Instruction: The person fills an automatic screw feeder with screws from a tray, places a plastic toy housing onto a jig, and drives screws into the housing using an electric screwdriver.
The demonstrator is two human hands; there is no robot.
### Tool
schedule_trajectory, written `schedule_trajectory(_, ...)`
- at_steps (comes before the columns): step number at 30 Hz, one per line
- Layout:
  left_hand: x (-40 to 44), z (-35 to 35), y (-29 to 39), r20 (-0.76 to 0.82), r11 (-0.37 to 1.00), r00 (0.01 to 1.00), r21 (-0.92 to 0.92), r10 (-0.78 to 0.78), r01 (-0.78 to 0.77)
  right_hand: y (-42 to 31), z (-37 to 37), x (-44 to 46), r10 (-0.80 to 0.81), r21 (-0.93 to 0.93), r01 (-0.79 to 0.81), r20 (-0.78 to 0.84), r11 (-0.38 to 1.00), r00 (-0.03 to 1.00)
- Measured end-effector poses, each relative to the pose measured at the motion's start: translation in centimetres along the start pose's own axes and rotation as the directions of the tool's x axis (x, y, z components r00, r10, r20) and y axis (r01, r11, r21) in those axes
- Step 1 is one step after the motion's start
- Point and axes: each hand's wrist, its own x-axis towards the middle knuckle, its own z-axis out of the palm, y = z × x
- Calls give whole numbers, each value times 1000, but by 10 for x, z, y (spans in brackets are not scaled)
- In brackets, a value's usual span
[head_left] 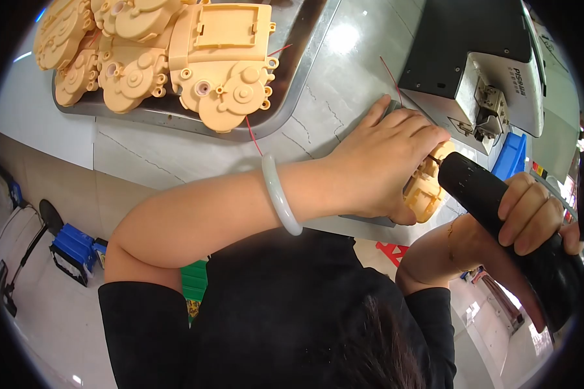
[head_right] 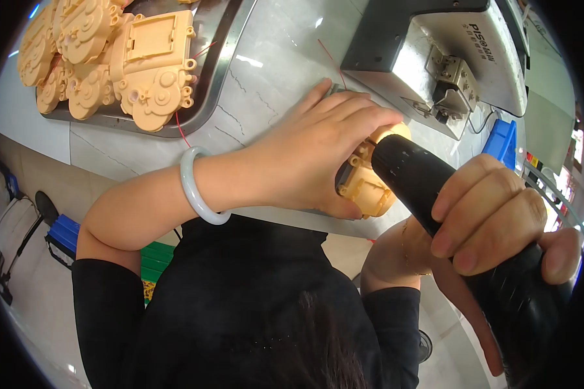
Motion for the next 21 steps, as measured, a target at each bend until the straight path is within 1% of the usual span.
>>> schedule_trajectory(3,1,-2,0,28,1000,1000,1,13,-13,-3,1,-1,-31,-54,33,40,998,999)
schedule_trajectory(6,0,-1,-1,14,999,1000,46,28,-28,5,-8,-2,-106,-8,108,134,994,985)
schedule_trajectory(7,2,-2,0,57,999,998,39,26,-28,-1,-10,-3,-136,-9,137,84,991,987)
schedule_trajectory(9,5,-6,-1,140,999,990,29,27,-32,-33,-9,-7,-150,-38,146,-142,989,978)
schedule_trajectory(10,5,-6,-1,139,999,990,31,27,-31,-49,-13,-14,-118,-54,107,-264,993,957)
schedule_trajectory(11,4,-7,-1,141,999,989,32,31,-36,-64,-22,-23,-40,-51,21,-397,998,917)
schedule_trajectory(12,5,-8,0,146,998,988,33,42,-47,-78,-31,-32,39,-25,-61,-520,998,853)
schedule_trajectory(13,6,-10,4,165,1000,986,11,11,-13,-83,-40,-38,132,54,-123,-555,991,821)
schedule_trajectory(14,6,-13,10,182,1000,983,-8,-14,15,-79,-51,-48,151,15,-185,-648,983,747)
schedule_trajectory(15,5,-15,13,196,999,980,-24,-35,40,-75,-62,-62,267,115,-258,-663,959,699)
schedule_trajectory(16,2,-11,8,163,999,986,-44,-24,32,-68,-66,-73,358,159,-372,-747,914,560)
schedule_trajectory(17,1,-9,4,129,998,992,-63,1,7,-55,-77,-88,427,237,-395,-747,888,510)
schedule_trajectory(18,-1,-12,13,104,1000,995,-10,10,-9,-43,-81,-100,467,260,-453,-768,853,439)
schedule_trajectory(19,-4,-14,21,71,998,997,42,39,-42,-28,-94,-116,522,275,-501,-719,820,459)
schedule_trajectory(20,-9,-12,20,33,992,998,113,60,-64,-8,-105,-128,497,279,-475,-754,835,431)
schedule_trajectory(21,-17,-10,20,-20,986,997,151,77,-73,6,-110,-137,506,315,-441,-746,840,432)
